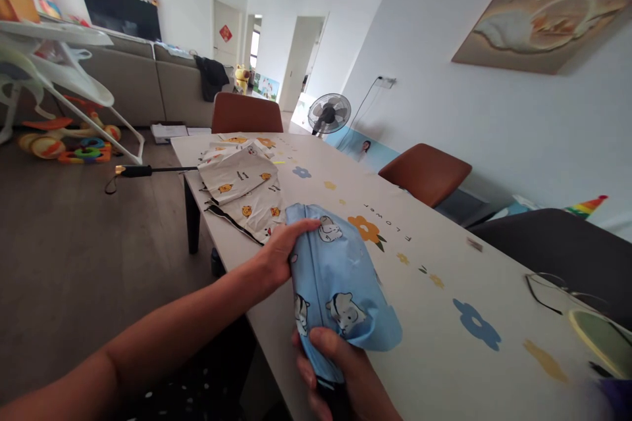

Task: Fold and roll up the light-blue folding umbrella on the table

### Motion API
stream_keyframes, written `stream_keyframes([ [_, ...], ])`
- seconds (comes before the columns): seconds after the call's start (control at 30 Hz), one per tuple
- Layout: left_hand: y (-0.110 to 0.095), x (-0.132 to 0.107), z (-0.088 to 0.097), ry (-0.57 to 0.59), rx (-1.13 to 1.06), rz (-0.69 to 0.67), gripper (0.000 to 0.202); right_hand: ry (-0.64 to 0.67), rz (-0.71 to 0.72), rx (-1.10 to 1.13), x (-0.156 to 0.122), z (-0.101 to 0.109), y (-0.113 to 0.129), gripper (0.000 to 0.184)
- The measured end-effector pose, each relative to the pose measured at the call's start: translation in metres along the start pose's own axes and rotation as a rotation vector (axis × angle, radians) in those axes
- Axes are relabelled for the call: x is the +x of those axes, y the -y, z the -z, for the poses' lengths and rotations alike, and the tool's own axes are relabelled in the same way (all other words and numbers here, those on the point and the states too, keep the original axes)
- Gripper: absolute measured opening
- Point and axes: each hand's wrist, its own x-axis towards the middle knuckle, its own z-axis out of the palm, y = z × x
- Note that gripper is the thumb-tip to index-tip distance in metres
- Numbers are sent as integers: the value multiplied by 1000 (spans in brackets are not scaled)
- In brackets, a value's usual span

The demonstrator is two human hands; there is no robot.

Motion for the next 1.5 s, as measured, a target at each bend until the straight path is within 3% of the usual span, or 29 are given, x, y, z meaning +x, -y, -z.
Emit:
stream_keyframes([
  [0.17, -18, 27, 7, -50, 19, 9, 14, -18, -65, 28, 4, 2, -5, 34],
  [0.3, -19, 42, 12, -50, 189, -61, 17, -33, -34, 39, 14, 9, -10, 35],
  [0.37, -19, 48, 14, -55, 438, -170, 17, -65, -47, 59, 18, 11, -11, 35],
  [0.5, -21, 57, 8, -20, 1146, -455, 20, -122, -105, 89, 17, 10, -7, 33],
  [0.6, -22, 60, -13, 191, 1482, -674, 25, -156, -91, 82, 12, 5, -3, 29],
  [0.7, -18, 61, -45, 581, 1653, -739, 30, -135, -82, 58, 11, 3, -2, 27],
  [0.8, -6, 64, -76, 998, 1735, -491, 38, -146, -43, 92, 12, 3, -2, 23],
  [0.9, 10, 68, -98, 1175, 1837, -229, 34, -155, -31, 155, 11, 3, -1, 21],
  [1.0, 21, 72, -109, 1199, 1943, -50, 23, -136, -51, 168, 10, 3, 1, 23],
  [1.1, 19, 74, -111, 1215, 1915, -18, 16, -129, -62, 174, 12, 5, 0, 22],
  [1.23, 1, 72, -111, 1212, 1749, -207, 16, -145, -43, 182, 15, 8, -2, 21],
  [1.37, -26, 54, -108, 1170, 1654, -443, 20, -143, -40, 174, 13, 7, -1, 24],
  [1.5, -58, 18, -93, 937, 1687, -675, 19, -161, -18, 191, 10, 4, 1, 25],
])
